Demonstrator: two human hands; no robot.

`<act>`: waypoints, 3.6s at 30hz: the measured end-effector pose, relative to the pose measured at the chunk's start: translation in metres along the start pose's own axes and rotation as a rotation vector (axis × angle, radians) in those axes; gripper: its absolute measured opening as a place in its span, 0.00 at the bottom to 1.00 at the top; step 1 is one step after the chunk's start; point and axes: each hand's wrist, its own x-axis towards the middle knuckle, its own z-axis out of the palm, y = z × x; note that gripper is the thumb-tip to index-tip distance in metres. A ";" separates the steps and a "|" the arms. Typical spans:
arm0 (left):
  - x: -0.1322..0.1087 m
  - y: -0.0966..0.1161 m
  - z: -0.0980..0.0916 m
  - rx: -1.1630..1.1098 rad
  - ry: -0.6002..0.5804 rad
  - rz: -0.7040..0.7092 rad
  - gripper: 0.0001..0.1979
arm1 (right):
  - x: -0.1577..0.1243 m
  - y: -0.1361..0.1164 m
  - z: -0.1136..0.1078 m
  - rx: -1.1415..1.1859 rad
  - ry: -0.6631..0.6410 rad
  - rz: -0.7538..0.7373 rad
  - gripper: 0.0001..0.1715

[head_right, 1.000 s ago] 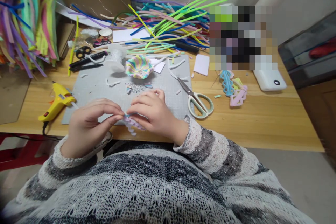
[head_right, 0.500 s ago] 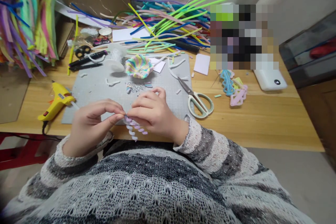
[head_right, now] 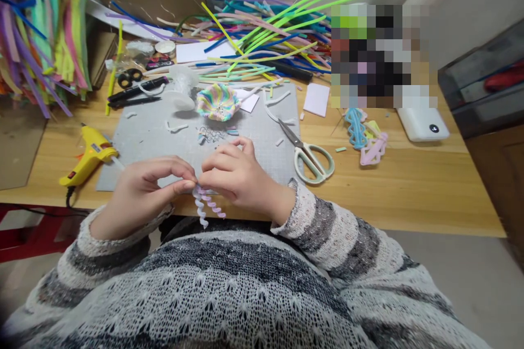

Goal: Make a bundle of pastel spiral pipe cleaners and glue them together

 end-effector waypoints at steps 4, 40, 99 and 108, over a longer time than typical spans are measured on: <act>0.000 0.000 -0.001 0.005 0.013 -0.009 0.06 | 0.000 -0.002 -0.001 -0.001 -0.010 0.024 0.08; 0.008 -0.006 0.010 -0.461 -0.076 -0.180 0.03 | 0.010 0.002 -0.006 1.114 -0.250 0.636 0.05; 0.027 -0.003 0.013 0.298 0.169 0.011 0.05 | 0.010 0.028 0.002 0.656 0.539 0.758 0.05; 0.030 -0.003 0.019 0.299 0.130 0.021 0.05 | 0.011 0.029 0.001 0.657 0.524 0.771 0.06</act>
